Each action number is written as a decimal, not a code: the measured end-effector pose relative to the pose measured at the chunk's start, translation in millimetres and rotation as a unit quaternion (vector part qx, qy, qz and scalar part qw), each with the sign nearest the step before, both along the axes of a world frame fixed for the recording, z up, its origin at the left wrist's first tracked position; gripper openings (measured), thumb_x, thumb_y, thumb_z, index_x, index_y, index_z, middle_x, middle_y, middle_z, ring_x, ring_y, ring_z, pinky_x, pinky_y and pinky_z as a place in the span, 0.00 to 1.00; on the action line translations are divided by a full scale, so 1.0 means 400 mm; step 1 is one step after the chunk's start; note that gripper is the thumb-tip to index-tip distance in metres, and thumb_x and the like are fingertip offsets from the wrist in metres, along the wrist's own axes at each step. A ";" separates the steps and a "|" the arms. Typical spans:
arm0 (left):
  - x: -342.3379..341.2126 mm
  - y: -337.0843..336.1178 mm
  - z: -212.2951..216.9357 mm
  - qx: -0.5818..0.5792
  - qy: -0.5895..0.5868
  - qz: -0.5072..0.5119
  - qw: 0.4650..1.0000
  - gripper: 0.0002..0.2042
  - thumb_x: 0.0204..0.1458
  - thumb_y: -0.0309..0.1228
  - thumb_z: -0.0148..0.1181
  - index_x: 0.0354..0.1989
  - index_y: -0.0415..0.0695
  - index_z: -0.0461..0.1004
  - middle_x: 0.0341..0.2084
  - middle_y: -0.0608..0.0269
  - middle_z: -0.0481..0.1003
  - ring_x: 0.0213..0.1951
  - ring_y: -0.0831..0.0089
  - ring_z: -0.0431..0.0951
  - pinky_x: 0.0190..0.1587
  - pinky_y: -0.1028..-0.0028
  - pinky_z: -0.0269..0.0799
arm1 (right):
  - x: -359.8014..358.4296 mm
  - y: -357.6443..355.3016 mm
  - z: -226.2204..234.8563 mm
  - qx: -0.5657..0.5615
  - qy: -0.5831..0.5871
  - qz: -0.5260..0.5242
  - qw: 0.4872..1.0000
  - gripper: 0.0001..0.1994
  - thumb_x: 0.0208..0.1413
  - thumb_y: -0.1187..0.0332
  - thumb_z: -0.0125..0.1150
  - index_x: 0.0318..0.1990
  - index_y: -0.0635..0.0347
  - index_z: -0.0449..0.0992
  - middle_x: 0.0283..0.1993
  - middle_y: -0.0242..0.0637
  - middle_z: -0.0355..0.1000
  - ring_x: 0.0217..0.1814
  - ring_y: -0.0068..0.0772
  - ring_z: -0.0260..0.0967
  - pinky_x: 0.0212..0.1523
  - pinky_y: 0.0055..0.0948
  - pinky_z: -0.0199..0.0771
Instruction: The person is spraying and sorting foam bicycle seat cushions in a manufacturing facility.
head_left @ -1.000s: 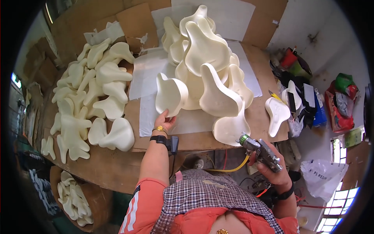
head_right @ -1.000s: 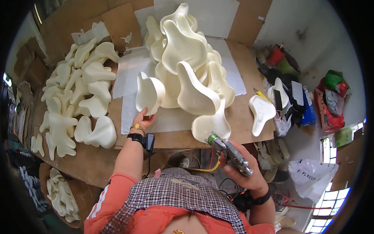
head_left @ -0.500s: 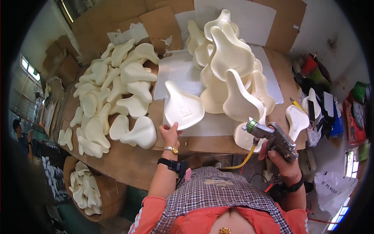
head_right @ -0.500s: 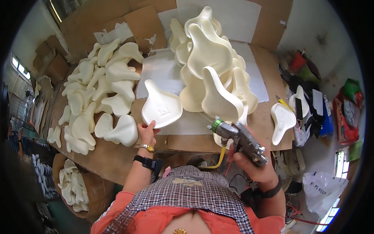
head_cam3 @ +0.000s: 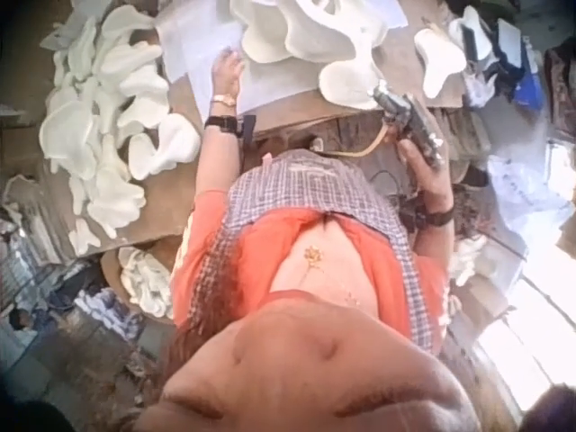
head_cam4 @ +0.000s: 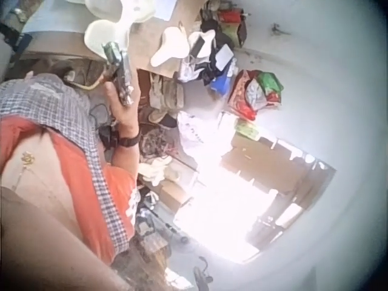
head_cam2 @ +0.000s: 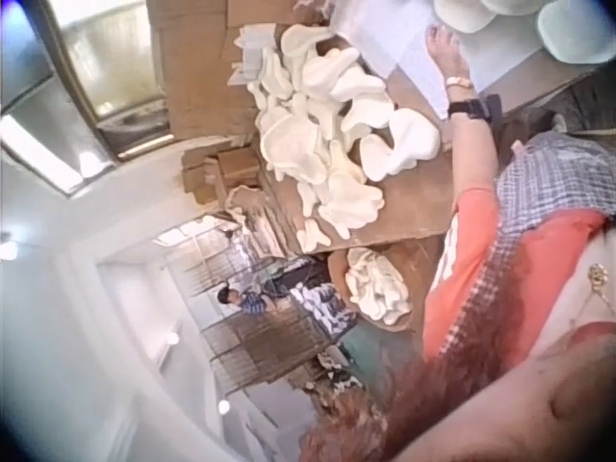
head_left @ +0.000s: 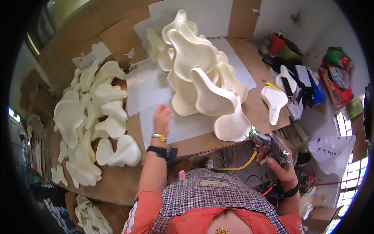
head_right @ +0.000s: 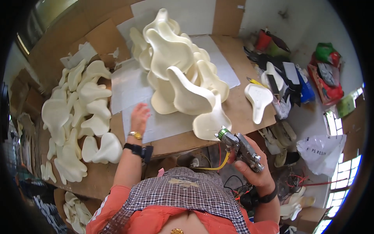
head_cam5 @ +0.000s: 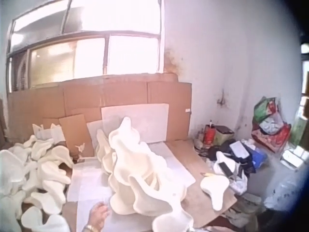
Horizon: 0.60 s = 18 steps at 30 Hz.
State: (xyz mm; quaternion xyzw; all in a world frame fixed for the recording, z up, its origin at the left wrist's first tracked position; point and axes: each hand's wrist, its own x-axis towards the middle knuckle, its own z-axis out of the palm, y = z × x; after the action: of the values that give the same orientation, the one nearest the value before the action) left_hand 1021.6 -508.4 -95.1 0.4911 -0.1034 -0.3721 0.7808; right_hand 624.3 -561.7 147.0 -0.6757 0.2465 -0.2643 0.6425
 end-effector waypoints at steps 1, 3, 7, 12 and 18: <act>-0.066 -0.086 -0.012 0.033 -0.020 -0.037 0.999 0.23 0.44 0.27 0.59 0.51 0.43 0.63 0.45 0.61 0.67 0.40 0.70 0.69 0.42 0.70 0.64 | -0.019 0.002 0.004 0.000 -0.002 -0.015 1.000 0.31 0.48 0.69 0.60 0.59 0.67 0.55 0.39 0.39 0.68 0.39 0.29 0.66 0.43 0.29 0.67; -0.152 -0.196 -0.045 0.061 -0.043 -0.077 0.994 0.26 0.41 0.26 0.61 0.53 0.42 0.63 0.45 0.61 0.67 0.37 0.73 0.69 0.40 0.72 0.65 | -0.054 0.011 0.019 0.001 -0.009 -0.032 0.999 0.32 0.48 0.67 0.61 0.59 0.67 0.55 0.39 0.40 0.68 0.41 0.30 0.66 0.44 0.30 0.66; -0.178 -0.265 -0.108 0.128 -0.269 -0.012 0.955 0.24 0.39 0.30 0.64 0.48 0.38 0.67 0.45 0.55 0.67 0.38 0.67 0.70 0.43 0.71 0.66 | -0.106 0.017 0.039 0.000 -0.014 -0.040 0.999 0.32 0.47 0.67 0.61 0.59 0.66 0.55 0.40 0.41 0.68 0.41 0.31 0.66 0.45 0.31 0.66; -0.222 -0.174 0.136 0.167 -0.379 0.000 0.910 0.16 0.43 0.33 0.63 0.36 0.36 0.68 0.36 0.55 0.71 0.34 0.71 0.72 0.36 0.73 0.69 | -0.170 0.007 0.056 -0.017 0.039 -0.050 0.998 0.32 0.47 0.66 0.63 0.58 0.66 0.57 0.38 0.38 0.69 0.38 0.28 0.67 0.43 0.28 0.68; -0.201 -0.096 0.165 0.139 -0.309 0.035 0.940 0.11 0.48 0.31 0.60 0.36 0.39 0.68 0.29 0.66 0.72 0.30 0.80 0.69 0.33 0.79 0.67 | -0.163 -0.030 0.076 -0.037 0.107 0.018 0.993 0.31 0.46 0.65 0.64 0.57 0.65 0.58 0.36 0.37 0.70 0.35 0.26 0.68 0.38 0.26 0.69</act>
State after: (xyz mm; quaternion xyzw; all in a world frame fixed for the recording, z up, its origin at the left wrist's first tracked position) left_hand 941.1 -546.6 -29.2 0.6886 -0.2696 -0.1854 0.6472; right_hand 559.1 -573.6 177.3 -0.7280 0.2918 -0.1879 0.5912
